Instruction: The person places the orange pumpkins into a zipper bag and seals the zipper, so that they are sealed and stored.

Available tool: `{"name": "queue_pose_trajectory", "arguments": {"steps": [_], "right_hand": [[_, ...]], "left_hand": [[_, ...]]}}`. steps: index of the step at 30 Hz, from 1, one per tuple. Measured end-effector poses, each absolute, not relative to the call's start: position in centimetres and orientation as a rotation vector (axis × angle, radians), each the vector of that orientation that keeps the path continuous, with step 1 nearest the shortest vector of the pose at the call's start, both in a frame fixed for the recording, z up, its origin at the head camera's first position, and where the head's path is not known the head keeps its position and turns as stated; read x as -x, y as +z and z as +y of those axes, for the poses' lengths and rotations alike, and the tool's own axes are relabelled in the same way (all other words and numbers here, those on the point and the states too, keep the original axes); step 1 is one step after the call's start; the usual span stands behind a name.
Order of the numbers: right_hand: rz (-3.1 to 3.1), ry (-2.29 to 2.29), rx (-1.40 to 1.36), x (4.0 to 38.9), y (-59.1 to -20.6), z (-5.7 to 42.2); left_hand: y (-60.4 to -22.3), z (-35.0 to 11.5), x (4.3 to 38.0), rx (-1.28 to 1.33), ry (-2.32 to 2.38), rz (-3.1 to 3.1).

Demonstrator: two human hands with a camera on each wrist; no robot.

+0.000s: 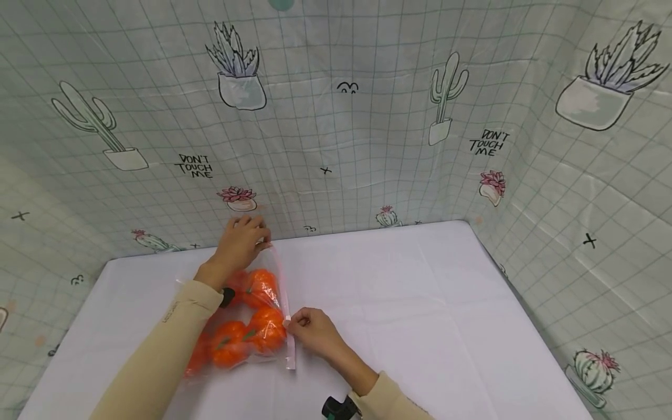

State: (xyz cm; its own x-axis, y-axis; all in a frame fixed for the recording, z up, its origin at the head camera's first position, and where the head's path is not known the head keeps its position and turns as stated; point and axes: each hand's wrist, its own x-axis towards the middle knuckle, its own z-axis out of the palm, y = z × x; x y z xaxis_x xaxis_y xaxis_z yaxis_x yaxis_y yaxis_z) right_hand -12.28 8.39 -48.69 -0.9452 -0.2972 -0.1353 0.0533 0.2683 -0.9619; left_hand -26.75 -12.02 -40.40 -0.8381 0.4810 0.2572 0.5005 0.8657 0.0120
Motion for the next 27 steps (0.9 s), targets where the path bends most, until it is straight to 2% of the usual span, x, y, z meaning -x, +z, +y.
{"name": "queue_pose_trajectory", "arguments": {"steps": [8, 16, 27], "right_hand": [[2.235, -1.815, 0.235, 11.7, -49.0, 6.9], [2.320, -1.707, 0.235, 11.3, -49.4, 6.0], [2.364, -1.711, 0.402, 11.3, -50.0, 5.7]], "left_hand": [[-40.3, -11.8, 26.6, 0.728, -0.115, -2.808], [-40.0, -11.9, 26.4, 0.712, -0.126, -2.811], [-40.1, -12.0, 26.6, 0.689, -0.135, -2.821]]}}
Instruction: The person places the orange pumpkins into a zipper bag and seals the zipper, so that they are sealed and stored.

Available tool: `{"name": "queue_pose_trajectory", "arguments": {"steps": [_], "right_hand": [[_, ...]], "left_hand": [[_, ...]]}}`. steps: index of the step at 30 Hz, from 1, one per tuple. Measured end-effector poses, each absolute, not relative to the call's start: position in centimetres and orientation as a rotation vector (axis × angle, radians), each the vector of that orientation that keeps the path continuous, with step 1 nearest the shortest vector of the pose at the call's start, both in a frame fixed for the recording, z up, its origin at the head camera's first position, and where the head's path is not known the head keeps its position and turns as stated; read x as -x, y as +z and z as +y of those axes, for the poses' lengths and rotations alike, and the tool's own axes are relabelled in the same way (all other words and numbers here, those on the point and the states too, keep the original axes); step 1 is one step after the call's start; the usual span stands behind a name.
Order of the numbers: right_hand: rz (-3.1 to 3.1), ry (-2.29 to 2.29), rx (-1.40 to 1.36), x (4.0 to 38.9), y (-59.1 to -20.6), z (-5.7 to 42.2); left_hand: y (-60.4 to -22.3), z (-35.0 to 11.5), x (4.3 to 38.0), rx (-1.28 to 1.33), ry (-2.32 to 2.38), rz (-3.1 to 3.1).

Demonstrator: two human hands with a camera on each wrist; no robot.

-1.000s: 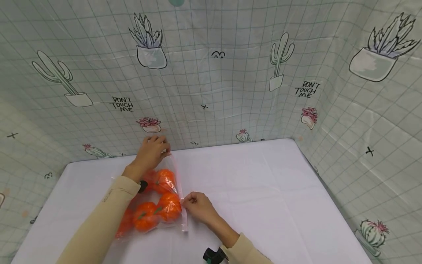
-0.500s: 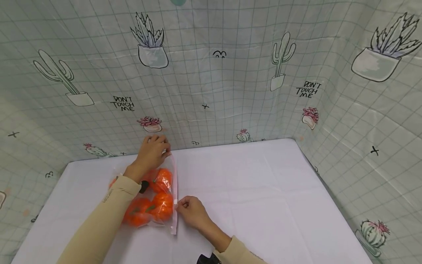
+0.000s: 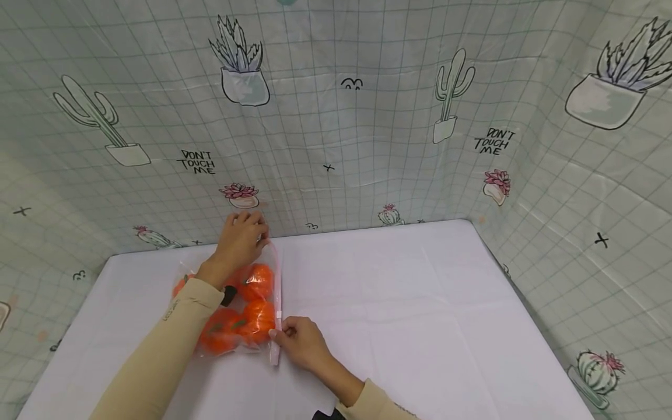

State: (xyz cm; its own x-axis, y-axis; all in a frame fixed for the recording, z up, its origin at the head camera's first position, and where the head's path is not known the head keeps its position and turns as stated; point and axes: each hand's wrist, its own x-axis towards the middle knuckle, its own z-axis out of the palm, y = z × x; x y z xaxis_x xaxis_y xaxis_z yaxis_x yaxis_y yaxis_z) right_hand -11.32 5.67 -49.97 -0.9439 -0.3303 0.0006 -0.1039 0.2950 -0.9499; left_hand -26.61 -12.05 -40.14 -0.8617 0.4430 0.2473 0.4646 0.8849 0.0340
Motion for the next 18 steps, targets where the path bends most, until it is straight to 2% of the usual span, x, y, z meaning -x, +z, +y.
{"name": "queue_pose_trajectory", "arguments": {"steps": [18], "right_hand": [[2.452, -1.683, 0.316, 11.70, -49.87, 5.94]], "left_hand": [[-40.44, -12.18, 26.71, 0.696, -0.126, -2.838]]}}
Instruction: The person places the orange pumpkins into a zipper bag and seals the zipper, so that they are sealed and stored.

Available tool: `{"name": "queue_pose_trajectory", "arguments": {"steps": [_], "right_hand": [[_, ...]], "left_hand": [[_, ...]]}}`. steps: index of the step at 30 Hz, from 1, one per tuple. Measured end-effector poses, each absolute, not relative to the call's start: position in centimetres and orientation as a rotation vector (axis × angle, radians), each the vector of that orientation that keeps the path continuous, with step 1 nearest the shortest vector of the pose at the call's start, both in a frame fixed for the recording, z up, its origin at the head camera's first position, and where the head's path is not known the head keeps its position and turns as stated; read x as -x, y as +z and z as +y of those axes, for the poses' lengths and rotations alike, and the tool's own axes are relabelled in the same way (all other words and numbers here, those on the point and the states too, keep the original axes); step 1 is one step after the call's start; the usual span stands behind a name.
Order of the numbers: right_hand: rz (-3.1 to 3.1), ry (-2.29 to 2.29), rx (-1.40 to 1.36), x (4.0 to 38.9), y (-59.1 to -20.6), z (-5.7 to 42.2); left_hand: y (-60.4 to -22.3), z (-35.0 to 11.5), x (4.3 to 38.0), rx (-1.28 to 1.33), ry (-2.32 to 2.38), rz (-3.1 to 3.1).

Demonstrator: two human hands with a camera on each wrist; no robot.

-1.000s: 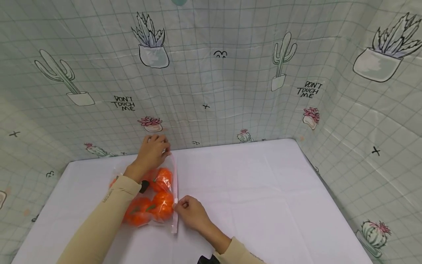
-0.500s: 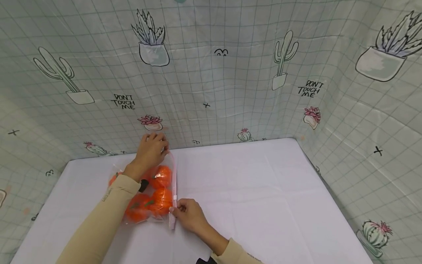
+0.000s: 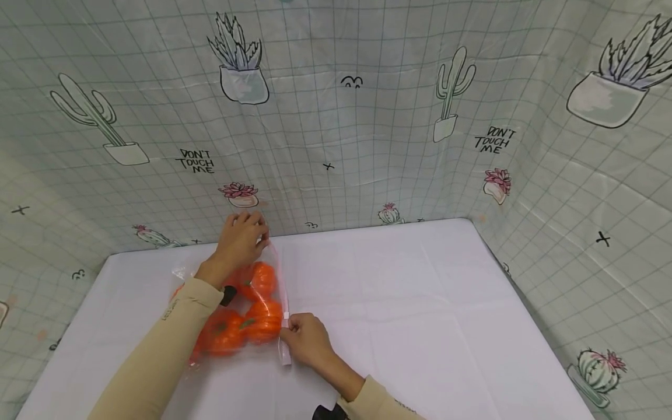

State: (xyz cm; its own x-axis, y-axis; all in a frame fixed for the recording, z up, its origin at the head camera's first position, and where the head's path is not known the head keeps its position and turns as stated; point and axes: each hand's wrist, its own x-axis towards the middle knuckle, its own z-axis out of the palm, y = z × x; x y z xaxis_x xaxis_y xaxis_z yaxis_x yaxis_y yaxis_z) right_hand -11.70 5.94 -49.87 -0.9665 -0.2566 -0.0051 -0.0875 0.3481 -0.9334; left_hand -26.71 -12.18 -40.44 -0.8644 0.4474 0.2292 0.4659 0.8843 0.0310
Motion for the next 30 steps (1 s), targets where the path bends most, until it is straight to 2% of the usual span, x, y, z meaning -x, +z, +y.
{"name": "queue_pose_trajectory", "arguments": {"steps": [9, 22, 30], "right_hand": [[2.432, -1.649, 0.331, 12.3, -50.0, 6.9], [2.134, -1.839, 0.062, 13.3, -49.2, 7.3], [2.138, -1.829, 0.071, 14.0, -49.4, 6.9]], "left_hand": [[-40.8, -12.9, 27.0, 0.678, -0.139, -2.865], [-40.9, -13.2, 26.9, 0.659, -0.103, -2.878], [-40.9, -13.0, 26.8, 0.656, -0.122, -2.888]]}}
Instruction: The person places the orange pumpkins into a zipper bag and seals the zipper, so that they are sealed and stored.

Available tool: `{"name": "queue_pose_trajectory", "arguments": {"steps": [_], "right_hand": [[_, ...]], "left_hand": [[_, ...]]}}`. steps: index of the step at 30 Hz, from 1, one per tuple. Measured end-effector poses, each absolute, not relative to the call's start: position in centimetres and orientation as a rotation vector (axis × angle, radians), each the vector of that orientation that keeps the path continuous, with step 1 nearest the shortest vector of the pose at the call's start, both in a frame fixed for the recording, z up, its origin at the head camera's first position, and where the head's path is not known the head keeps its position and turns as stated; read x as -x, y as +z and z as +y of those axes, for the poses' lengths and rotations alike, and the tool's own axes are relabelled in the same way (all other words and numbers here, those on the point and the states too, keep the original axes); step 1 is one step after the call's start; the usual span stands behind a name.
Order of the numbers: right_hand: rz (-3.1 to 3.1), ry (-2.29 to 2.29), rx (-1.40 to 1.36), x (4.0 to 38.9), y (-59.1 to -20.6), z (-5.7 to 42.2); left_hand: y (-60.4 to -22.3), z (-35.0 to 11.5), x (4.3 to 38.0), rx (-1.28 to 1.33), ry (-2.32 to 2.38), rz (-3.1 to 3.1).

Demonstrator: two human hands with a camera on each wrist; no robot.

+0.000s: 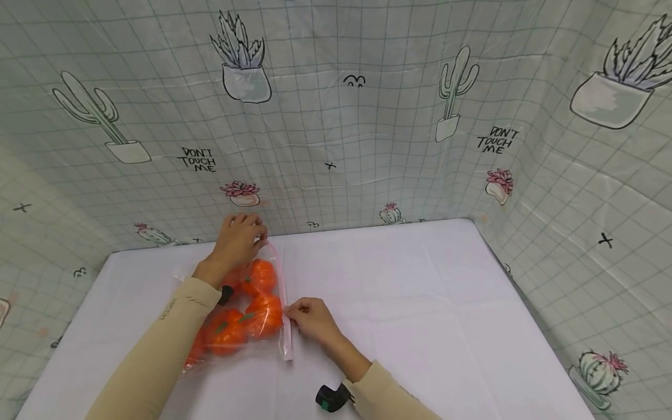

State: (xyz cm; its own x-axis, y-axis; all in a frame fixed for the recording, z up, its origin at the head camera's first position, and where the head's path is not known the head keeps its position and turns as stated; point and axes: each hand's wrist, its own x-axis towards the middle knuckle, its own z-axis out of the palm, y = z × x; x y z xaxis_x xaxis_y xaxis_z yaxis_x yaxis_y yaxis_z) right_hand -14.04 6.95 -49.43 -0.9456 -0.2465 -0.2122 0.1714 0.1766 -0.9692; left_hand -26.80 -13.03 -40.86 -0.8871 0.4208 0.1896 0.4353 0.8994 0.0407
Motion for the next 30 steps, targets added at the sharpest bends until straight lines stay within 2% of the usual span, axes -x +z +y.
{"name": "queue_pose_trajectory", "arguments": {"steps": [10, 16, 30], "right_hand": [[2.167, -1.859, 0.128, 13.5, -49.0, 6.7], [2.178, -1.812, 0.179, 12.2, -49.0, 6.8], [2.163, -1.760, 0.197, 10.5, -49.3, 8.2]], "left_hand": [[-40.8, -12.8, 27.1, 0.660, 0.009, -2.811], [-40.3, -13.9, 27.6, 0.549, 0.091, -2.843], [-40.6, -14.0, 27.7, 0.516, 0.002, -2.830]]}}
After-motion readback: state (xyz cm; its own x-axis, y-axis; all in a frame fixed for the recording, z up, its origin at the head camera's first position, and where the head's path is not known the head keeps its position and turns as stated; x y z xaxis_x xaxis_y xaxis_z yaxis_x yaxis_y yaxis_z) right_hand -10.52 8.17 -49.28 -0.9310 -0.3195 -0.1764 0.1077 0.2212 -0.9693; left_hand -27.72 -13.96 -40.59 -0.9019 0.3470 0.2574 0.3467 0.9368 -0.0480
